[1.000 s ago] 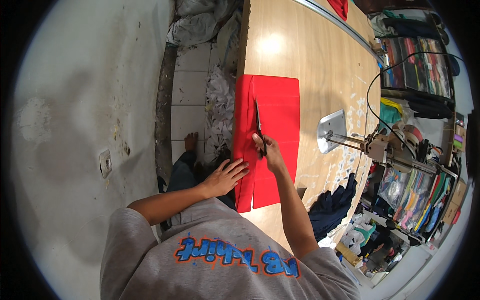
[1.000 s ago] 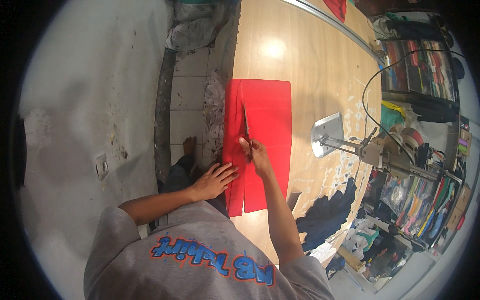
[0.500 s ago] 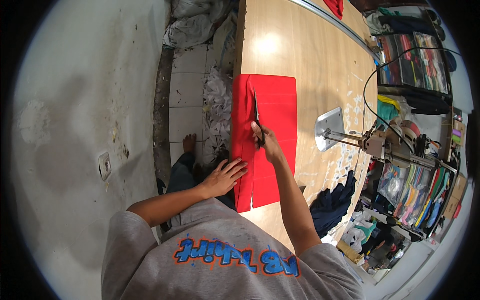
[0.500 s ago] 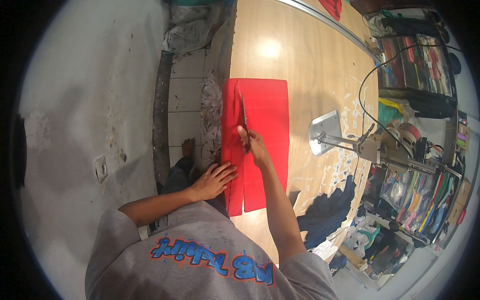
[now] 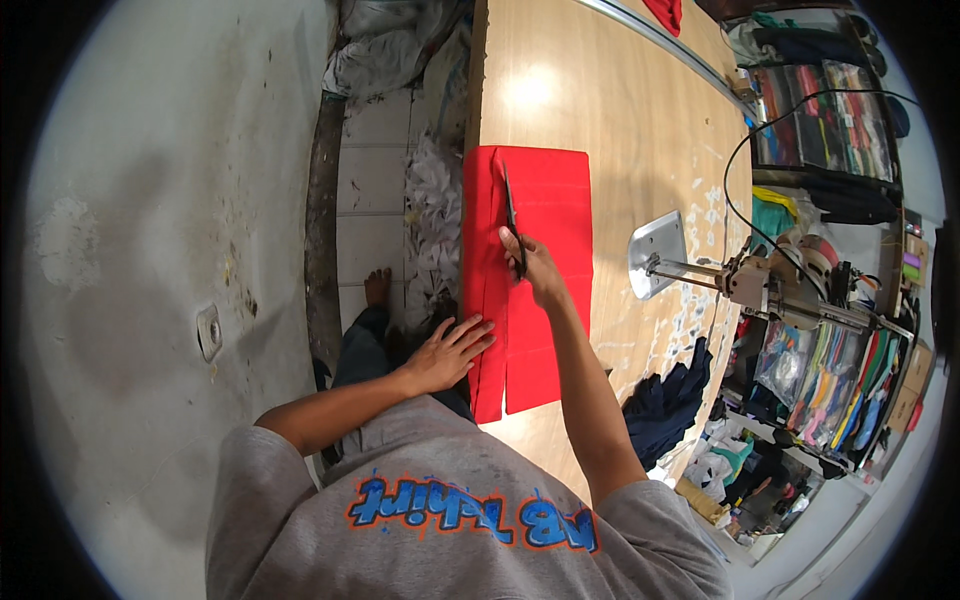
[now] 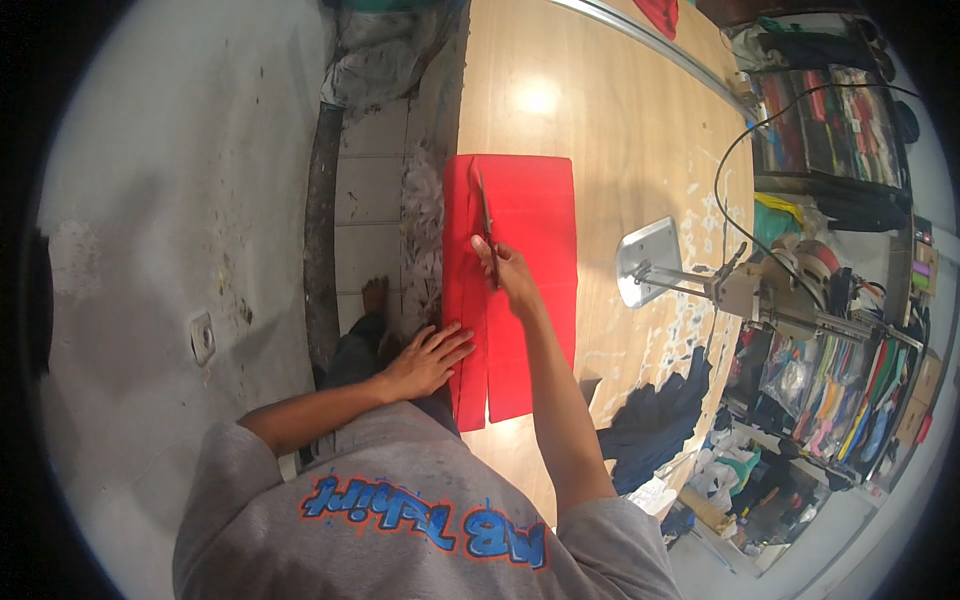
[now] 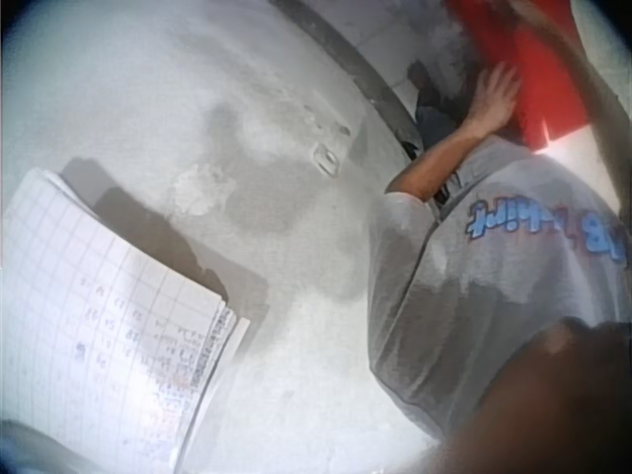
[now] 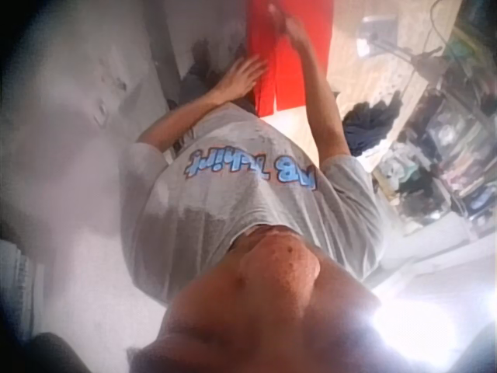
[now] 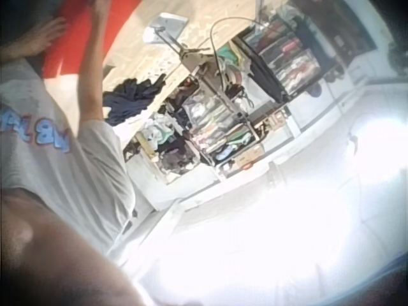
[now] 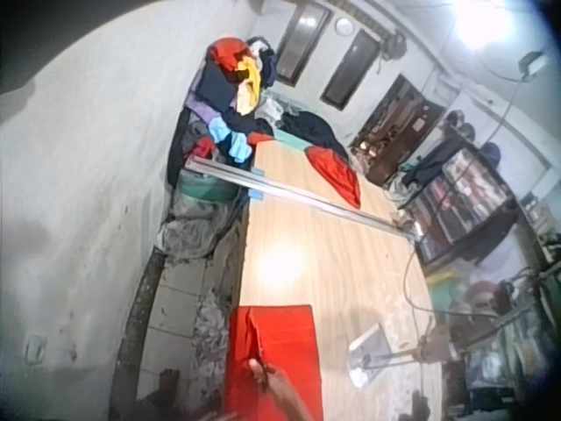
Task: The person folds a red fabric piece on a table, aligns a white paper template on it, and uses scissors to cut the fabric into rectangular strips. The cut pieces remain on the table.
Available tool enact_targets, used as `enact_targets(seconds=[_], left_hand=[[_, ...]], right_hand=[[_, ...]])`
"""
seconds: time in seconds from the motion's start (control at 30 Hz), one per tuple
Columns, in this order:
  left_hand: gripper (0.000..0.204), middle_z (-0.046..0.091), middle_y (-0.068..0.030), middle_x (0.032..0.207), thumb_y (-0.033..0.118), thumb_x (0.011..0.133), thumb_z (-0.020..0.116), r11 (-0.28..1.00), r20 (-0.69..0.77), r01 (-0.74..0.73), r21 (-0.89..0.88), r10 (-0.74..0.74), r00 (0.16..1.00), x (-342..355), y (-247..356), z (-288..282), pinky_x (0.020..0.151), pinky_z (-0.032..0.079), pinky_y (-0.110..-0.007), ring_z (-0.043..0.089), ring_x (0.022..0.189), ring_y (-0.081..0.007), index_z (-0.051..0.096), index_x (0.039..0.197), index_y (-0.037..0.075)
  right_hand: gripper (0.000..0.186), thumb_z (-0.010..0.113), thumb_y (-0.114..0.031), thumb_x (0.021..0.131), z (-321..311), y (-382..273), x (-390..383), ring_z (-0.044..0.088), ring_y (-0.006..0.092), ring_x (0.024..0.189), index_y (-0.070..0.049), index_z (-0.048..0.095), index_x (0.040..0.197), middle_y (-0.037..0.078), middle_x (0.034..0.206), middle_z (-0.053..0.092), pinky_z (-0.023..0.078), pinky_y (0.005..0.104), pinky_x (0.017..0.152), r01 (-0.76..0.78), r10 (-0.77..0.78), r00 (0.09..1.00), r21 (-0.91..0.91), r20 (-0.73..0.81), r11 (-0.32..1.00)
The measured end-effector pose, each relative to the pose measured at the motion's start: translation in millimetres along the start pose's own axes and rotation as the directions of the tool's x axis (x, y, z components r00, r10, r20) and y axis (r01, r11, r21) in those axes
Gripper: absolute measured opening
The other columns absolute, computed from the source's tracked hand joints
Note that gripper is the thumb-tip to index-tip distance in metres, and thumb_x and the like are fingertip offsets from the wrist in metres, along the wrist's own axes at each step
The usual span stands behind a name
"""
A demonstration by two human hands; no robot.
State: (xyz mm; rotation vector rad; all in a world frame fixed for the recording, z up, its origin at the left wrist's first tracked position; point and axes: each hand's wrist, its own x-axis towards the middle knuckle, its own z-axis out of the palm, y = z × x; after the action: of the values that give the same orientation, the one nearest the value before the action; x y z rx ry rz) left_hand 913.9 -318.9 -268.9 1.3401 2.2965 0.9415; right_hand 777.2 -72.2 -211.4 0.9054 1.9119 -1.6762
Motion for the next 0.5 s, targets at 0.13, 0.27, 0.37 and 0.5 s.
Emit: enact_targets(seconds=[0.13,0.27,0.37,0.5], left_hand=[[0.068,0.033,-0.0097,0.181,0.027,0.104,0.068,1.0,-0.012,0.001,-0.021,-0.001,1.0,0.1,-0.1,0.3,0.132,0.03,-0.059,0.024,0.17,-0.0295,0.048,0.167,0.011],[0.068,0.033,-0.0098,0.181,0.027,0.104,0.068,0.999,-0.01,0.001,-0.047,-0.001,1.0,-0.1,0.2,-1.5,0.131,0.03,-0.059,0.025,0.17,-0.0297,0.049,0.167,0.011],[0.068,0.033,-0.0098,0.181,0.027,0.104,0.069,0.999,-0.006,0.0,-0.043,0.0,1.0,0.2,1.5,-2.8,0.131,0.03,-0.059,0.024,0.17,-0.0294,0.049,0.167,0.011],[0.069,0.032,-0.0094,0.182,0.028,0.104,0.068,0.999,-0.008,0.009,-0.043,-0.009,1.0,-1.4,0.5,-0.6,0.132,0.029,-0.059,0.024,0.17,-0.0289,0.048,0.168,0.012]], right_hand=[[0.058,0.085,-0.065,0.094,2.8,0.1,-6.4,0.05,0.01,0.052,-0.017,0.058,0.078,-0.006,0.065,0.05,0.039,0.029,0.052,0.027,-0.028,1.0,-0.011,-0.013,1.0],[0.058,0.085,-0.064,0.094,0.2,-1.3,-8.3,0.05,0.0099,0.052,-0.016,0.058,0.078,-0.005,0.065,0.051,0.039,0.0293,0.051,0.023,-0.024,0.999,-0.038,-0.028,0.999],[0.058,0.086,-0.065,0.093,-2.4,-3.1,-3.5,0.052,0.01,0.053,-0.015,0.059,0.08,-0.004,0.068,0.053,0.04,0.0291,0.051,0.02,-0.019,1.0,-0.052,0.01,0.998],[0.059,0.086,-0.068,0.092,2.6,-14.8,4.1,0.052,0.0101,0.054,-0.014,0.062,0.083,-0.004,0.072,0.055,0.04,0.029,0.051,-0.018,0.018,0.999,-0.006,0.032,1.0]])
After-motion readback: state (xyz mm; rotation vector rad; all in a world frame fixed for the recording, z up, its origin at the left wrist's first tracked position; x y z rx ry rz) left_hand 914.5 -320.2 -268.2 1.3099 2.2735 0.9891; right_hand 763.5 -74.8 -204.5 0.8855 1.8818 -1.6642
